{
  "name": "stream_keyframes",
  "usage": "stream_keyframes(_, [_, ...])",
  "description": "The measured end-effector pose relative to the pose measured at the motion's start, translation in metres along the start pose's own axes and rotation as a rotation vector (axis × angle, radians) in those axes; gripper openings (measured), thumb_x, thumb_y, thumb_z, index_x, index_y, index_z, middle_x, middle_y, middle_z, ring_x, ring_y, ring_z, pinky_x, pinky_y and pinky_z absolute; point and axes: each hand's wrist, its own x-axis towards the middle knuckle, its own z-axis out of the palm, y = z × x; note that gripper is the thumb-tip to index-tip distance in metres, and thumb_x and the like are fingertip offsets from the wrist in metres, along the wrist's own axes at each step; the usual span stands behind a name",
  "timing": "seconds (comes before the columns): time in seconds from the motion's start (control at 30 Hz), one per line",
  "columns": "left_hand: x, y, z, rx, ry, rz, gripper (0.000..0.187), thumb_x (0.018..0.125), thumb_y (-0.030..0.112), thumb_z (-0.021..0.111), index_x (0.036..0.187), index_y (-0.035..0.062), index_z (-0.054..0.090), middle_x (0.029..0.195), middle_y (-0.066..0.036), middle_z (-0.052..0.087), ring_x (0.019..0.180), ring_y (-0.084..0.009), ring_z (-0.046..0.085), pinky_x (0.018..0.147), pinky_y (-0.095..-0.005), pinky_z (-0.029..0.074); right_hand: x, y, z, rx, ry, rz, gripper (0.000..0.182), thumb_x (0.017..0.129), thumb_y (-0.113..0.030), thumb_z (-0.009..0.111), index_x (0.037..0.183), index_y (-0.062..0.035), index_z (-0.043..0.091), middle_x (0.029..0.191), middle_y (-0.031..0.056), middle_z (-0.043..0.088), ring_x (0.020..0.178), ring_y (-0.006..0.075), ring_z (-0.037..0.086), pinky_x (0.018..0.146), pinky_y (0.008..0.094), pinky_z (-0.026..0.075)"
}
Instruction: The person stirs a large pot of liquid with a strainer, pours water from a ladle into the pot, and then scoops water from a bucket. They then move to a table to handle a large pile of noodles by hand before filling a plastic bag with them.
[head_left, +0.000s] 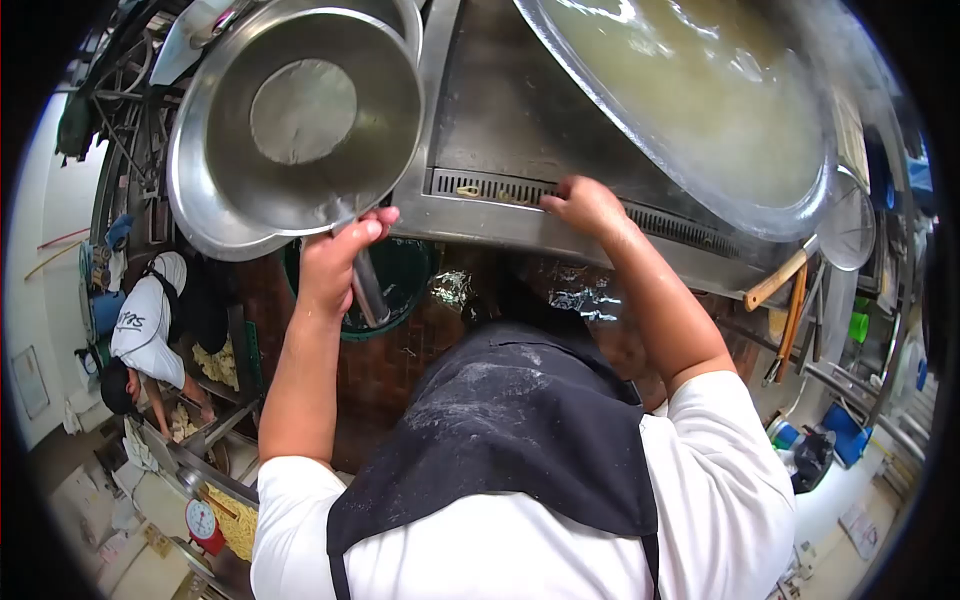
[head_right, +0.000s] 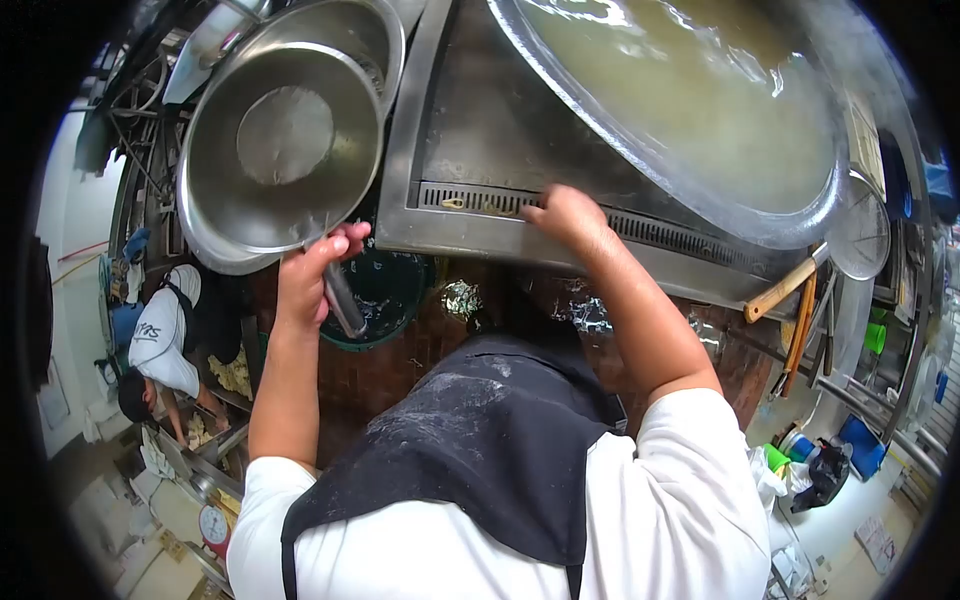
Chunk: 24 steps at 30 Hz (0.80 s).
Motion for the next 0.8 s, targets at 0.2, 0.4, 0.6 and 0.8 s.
stream_keyframes(0.2, [-0.061,0.006,-0.025,0.024,0.023,0.048,0.018,0.083,0.011,0.065,0.095,-0.0031,0.065,0.095,-0.014,0.068,0.103,-0.0302,0.066,0.092,-0.0398,0.055,0.063,0.007,0.045,-0.061,0.048,0.060,0.054,0.086,-0.045,0.066,0.108,0.0038,0.070,0.110,0.0259,0.068,0.101,0.0383,0.067,0.092,0.0435,0.050])
stream_keyframes(0.4, [-0.092,-0.007,-0.031,0.006,0.014,0.096,0.015,0.081,0.002,0.062,0.095,-0.0035,0.067,0.094,-0.014,0.069,0.102,-0.0299,0.066,0.098,-0.0437,0.049,0.103,-0.096,0.077,-0.212,-0.072,-0.168,0.042,0.082,-0.037,0.070,0.101,0.0002,0.073,0.105,0.0241,0.070,0.099,0.0390,0.068,0.089,0.0424,0.053])
stream_keyframes(0.6, [-0.065,-0.026,0.004,-0.009,-0.065,0.091,0.022,0.085,0.010,0.063,0.103,-0.0024,0.064,0.111,-0.017,0.068,0.108,-0.0262,0.065,0.097,-0.0395,0.050,0.032,-0.071,0.040,0.324,0.205,-0.094,0.038,0.083,-0.038,0.070,0.099,-0.0037,0.073,0.097,0.0183,0.071,0.092,0.0309,0.069,0.084,0.0378,0.054])
stream_keyframes(0.8, [-0.002,-0.060,0.097,-0.279,-0.185,0.133,0.016,0.084,0.005,0.068,0.100,0.0019,0.068,0.120,-0.012,0.066,0.115,-0.0200,0.057,0.106,-0.0342,0.040,-0.117,-0.066,0.025,1.076,-0.377,-0.339,0.038,0.086,-0.034,0.075,0.111,-0.0092,0.061,0.077,0.0000,0.065,0.072,0.0090,0.061,0.059,0.0249,0.045])
